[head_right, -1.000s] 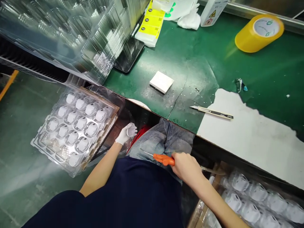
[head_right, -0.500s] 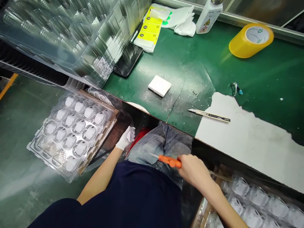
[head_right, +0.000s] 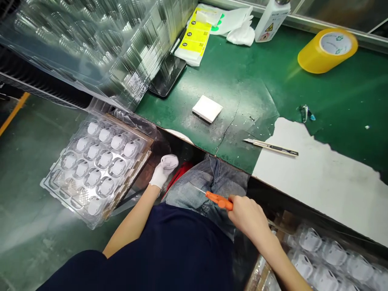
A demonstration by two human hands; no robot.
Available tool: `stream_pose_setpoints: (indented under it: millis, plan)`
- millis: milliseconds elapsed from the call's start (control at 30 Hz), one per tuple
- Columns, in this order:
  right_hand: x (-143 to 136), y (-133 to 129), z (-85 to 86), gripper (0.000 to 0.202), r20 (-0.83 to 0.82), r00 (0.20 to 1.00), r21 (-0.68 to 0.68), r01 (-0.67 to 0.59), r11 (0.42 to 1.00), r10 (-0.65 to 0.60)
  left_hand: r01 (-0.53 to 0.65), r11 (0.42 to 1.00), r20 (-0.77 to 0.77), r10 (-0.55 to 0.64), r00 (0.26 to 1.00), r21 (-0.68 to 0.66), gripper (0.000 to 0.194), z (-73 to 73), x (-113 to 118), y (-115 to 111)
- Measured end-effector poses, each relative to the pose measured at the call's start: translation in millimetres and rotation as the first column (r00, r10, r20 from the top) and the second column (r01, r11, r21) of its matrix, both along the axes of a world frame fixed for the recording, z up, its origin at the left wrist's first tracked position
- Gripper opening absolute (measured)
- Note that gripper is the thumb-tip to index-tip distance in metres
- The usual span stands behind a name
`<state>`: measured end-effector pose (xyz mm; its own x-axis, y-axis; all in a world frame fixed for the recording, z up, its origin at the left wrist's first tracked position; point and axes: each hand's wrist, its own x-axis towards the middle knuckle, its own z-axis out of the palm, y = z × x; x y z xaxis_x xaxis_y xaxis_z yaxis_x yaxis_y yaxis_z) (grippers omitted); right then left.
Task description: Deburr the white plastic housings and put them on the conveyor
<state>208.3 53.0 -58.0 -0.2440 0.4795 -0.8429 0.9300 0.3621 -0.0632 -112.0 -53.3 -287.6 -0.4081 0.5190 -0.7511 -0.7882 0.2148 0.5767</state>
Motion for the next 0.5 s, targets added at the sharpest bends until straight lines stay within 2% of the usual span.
stream_pose_setpoints:
  millis: [67, 133, 233, 333, 400, 500]
  plan:
    - [-0.6, 0.1, 0.8, 0.025, -0.019, 1.000, -0.012, -0.002, 1.000, 0.002, 0.149, 0.984, -0.255, -0.170, 0.952, -0.098, 0.023, 7.0, 1.1, -0.2]
    - [0.4, 1.5, 2.9, 0.023, -0.030, 1.000, -0.025, -0.003, 1.000, 0.002, 0.282, 0.936, -0.428, -0.348, 0.834, -0.210, 0.019, 14.5, 1.4, 0.6]
    - [4.4, 5.1, 5.7, 0.022, -0.042, 0.999, -0.038, 0.009, 0.999, -0.010, 0.418, 0.843, -0.555, -0.537, 0.635, -0.338, 0.022, 24.2, 1.4, 2.3]
    - [10.4, 10.5, 4.5, 0.026, -0.007, 1.000, -0.004, 0.023, 1.000, -0.023, 0.492, 0.779, -0.614, -0.617, 0.492, -0.389, 0.025, 30.1, 2.0, 1.2]
    - [14.7, 15.1, 1.7, 0.027, 0.030, 0.999, 0.024, 0.038, 0.999, -0.038, 0.525, 0.762, -0.631, -0.628, 0.455, -0.380, 0.023, 31.3, 3.9, -1.6]
    - [19.8, 22.0, -2.7, 0.029, 0.047, 0.997, 0.032, 0.065, 0.997, -0.067, 0.560, 0.767, -0.631, -0.609, 0.480, -0.313, 0.019, 29.8, 10.6, -7.5]
